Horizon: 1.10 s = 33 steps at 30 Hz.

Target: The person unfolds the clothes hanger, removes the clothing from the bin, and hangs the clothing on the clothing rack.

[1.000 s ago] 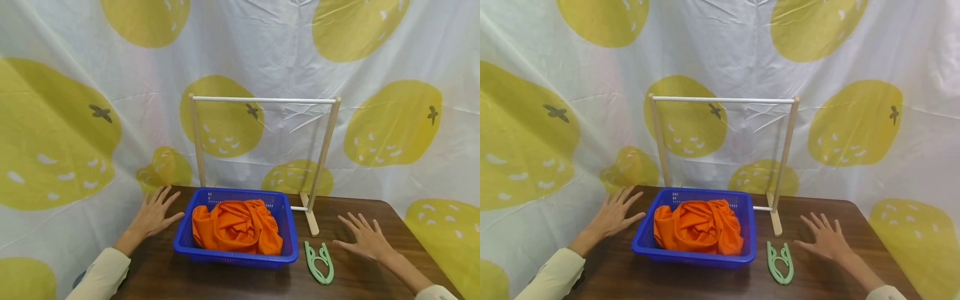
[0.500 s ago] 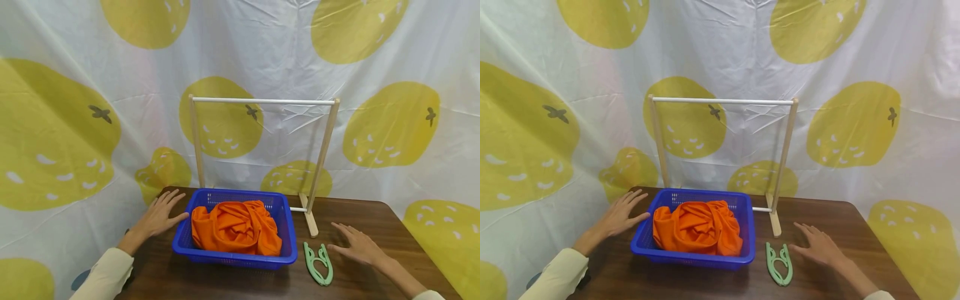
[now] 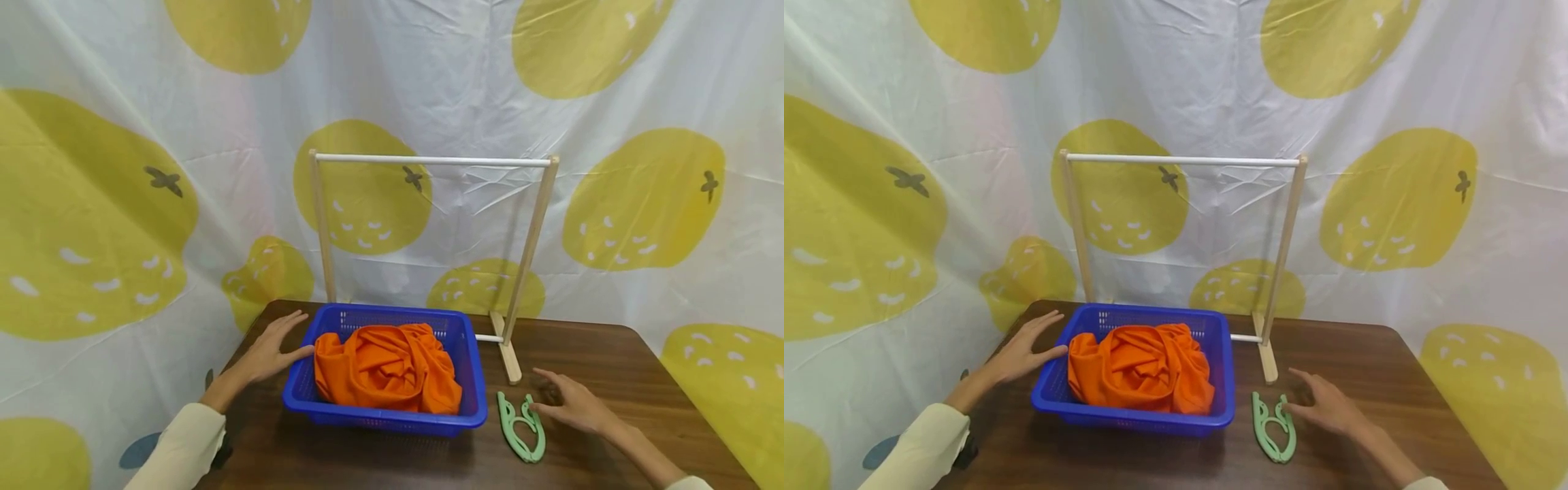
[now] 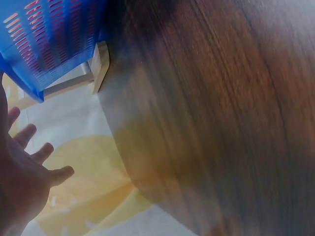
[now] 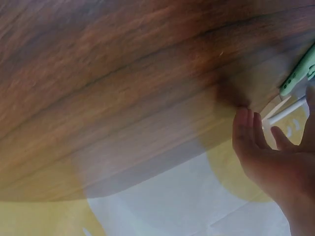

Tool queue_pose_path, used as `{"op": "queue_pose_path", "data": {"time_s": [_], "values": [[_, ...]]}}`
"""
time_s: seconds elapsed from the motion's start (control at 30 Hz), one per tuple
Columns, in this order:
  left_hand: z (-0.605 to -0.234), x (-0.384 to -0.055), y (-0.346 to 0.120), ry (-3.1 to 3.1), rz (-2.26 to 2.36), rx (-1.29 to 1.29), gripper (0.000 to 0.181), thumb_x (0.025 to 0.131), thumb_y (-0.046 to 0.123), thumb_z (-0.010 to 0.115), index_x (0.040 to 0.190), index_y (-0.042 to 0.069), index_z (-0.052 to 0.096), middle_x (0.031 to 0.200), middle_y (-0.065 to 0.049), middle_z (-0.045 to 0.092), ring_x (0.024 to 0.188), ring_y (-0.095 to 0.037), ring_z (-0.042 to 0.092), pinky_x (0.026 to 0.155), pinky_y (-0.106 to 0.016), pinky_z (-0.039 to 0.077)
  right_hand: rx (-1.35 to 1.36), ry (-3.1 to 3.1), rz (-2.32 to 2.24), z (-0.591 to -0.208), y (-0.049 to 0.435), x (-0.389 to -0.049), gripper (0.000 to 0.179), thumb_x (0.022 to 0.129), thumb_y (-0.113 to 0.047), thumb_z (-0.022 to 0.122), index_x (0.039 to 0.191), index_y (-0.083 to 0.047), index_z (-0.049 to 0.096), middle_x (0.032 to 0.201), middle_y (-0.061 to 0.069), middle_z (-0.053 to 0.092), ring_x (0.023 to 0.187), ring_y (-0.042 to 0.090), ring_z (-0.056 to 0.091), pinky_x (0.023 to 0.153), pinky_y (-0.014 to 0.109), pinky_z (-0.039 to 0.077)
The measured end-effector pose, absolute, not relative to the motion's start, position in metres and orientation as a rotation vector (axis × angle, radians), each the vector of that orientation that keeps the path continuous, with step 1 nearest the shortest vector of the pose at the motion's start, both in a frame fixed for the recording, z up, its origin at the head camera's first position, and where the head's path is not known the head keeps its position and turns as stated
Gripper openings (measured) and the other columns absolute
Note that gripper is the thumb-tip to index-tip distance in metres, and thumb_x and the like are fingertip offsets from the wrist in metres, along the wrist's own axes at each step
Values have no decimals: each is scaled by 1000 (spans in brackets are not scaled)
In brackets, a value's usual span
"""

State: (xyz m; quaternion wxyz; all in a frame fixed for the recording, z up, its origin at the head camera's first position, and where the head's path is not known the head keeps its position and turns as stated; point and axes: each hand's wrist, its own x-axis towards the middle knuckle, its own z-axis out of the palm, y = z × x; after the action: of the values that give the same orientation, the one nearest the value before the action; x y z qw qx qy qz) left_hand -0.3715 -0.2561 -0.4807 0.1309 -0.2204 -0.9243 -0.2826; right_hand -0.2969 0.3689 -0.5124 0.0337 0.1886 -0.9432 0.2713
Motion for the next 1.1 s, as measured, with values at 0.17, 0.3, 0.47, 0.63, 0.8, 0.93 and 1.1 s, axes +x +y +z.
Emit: {"op": "queue_pose_path", "data": {"time_s": [0.17, 0.3, 0.47, 0.63, 0.8, 0.93, 1.1], "values": [[-488, -376, -254, -2651, -914, -646, 75, 94, 44, 76, 155, 11, 48, 163, -17, 40, 149, -44, 33, 116, -69, 26, 612, -2897, 828, -513, 368, -300, 76, 88, -29, 85, 142, 12, 52, 107, 18, 65, 92, 26, 65, 77, 46, 58], [-491, -376, -252, -2618, -991, -648, 71, 93, 41, 79, 152, 11, 53, 161, -14, 44, 148, -43, 37, 116, -68, 27, 662, -2910, 817, -513, 370, -303, 71, 87, -28, 85, 137, 14, 56, 92, 6, 66, 93, 27, 64, 82, 50, 57], [-493, -374, -252, -2641, -1067, -605, 70, 91, 45, 79, 151, 17, 56, 161, -8, 46, 148, -40, 38, 115, -69, 28, 724, -2963, 971, -515, 373, -306, 64, 92, -24, 81, 135, 18, 56, 74, -1, 70, 79, 17, 65, 73, 37, 56], [-494, -373, -252, -2666, -1097, -591, 70, 90, 47, 80, 150, 20, 58, 159, -4, 48, 148, -39, 39, 115, -69, 28, 735, -2993, 1229, -515, 371, -307, 57, 95, -17, 77, 132, 21, 56, 64, 5, 68, 56, 7, 56, 52, 23, 41], [-495, -375, -252, -2661, -1089, -607, 68, 91, 44, 80, 150, 18, 58, 159, -5, 49, 148, -41, 38, 115, -70, 28, 756, -2995, 1219, -515, 371, -309, 52, 94, -16, 78, 128, 19, 60, 61, 4, 64, 55, 4, 54, 50, 22, 40], [-496, -376, -252, -2652, -1098, -610, 67, 91, 43, 81, 149, 18, 59, 158, -4, 50, 148, -41, 39, 115, -70, 28, 737, -3013, 1195, -516, 371, -310, 51, 93, -16, 78, 127, 18, 62, 61, -3, 60, 54, 3, 52, 50, 22, 41], [-499, -376, -252, -2652, -1091, -606, 67, 91, 44, 80, 150, 19, 58, 158, -5, 50, 147, -42, 40, 114, -71, 29, 692, -3025, 1204, -515, 370, -309, 47, 93, -15, 78, 125, 16, 63, 65, -5, 58, 56, 5, 52, 51, 23, 42]]}}
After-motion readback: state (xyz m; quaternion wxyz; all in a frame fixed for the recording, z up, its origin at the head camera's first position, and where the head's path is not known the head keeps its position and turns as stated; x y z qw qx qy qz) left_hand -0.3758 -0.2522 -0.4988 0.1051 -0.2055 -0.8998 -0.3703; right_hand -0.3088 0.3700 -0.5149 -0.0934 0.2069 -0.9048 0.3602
